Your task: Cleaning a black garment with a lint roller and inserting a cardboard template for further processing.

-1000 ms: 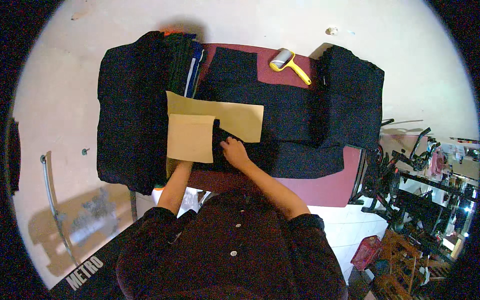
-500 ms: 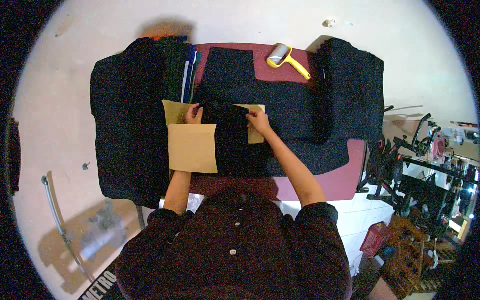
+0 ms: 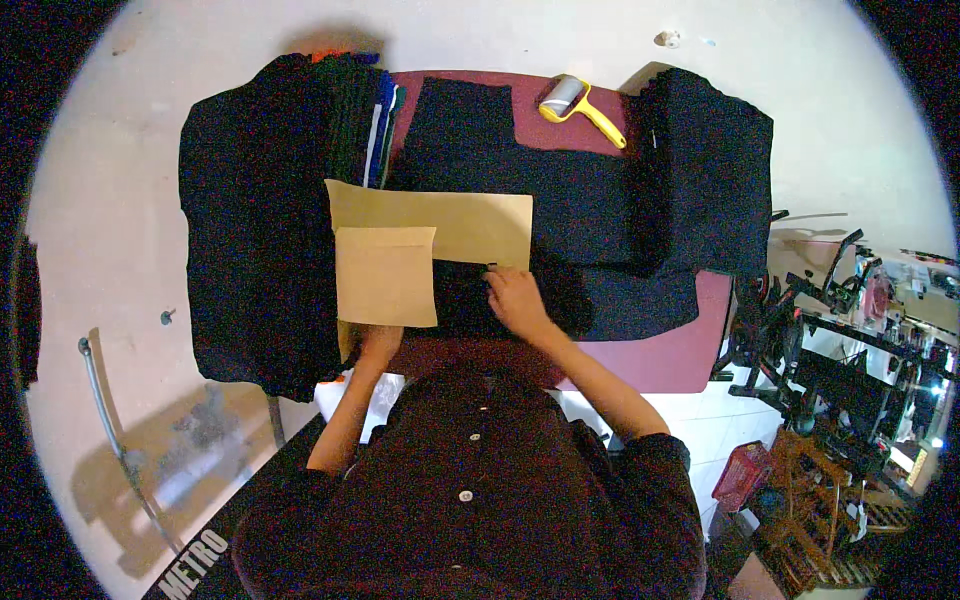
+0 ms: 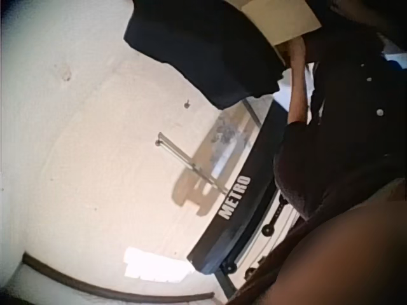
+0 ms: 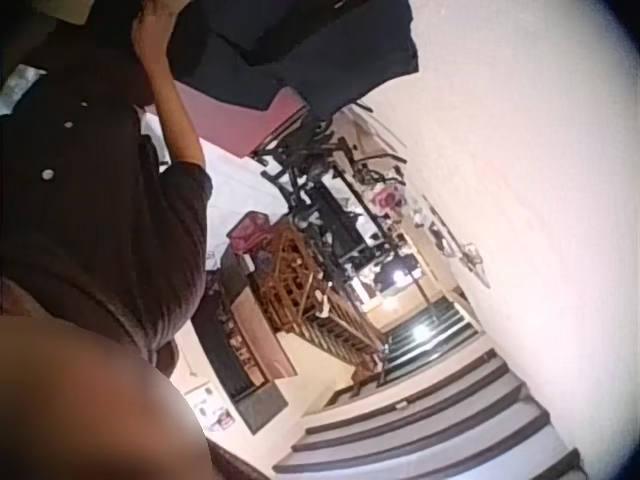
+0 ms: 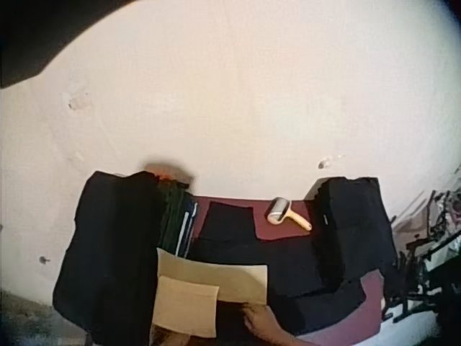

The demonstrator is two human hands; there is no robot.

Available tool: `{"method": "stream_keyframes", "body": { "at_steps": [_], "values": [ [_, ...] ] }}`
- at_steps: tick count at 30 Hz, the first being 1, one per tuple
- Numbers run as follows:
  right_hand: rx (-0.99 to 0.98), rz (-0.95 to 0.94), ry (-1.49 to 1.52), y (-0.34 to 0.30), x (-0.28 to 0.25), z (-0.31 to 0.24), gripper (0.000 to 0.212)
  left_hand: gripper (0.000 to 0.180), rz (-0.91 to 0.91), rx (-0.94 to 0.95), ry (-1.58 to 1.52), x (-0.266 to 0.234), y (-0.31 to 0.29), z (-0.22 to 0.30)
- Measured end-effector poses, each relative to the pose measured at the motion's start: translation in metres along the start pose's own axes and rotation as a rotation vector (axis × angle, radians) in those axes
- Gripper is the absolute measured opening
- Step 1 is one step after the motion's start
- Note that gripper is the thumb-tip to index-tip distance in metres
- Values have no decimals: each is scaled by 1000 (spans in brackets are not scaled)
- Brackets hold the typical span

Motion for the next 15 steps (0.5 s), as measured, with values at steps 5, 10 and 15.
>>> {"method": "stream_keyframes", "body": {
  "at_steps": [5, 10, 15],
  "values": [
    [-91, 63, -215, 0, 41, -42, 54, 30, 179, 238, 104, 37, 23, 17],
    [-5, 31, -275, -3, 64, -4, 64, 35, 178, 331, 131, 49, 34, -8],
    [-56, 24, -242, -3, 59, 3, 63, 43, 240, 382, 192, 60, 39, -8]
  ]
}}
Point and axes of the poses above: each hand's wrist, its own y-axis towards the middle knuckle, its own x-axis out of the palm, z = x × y, the point moved 1 cm from there along y, towards the middle knuckle, and after that the axes turned 8 degrees about x, right-handed, at the moved point
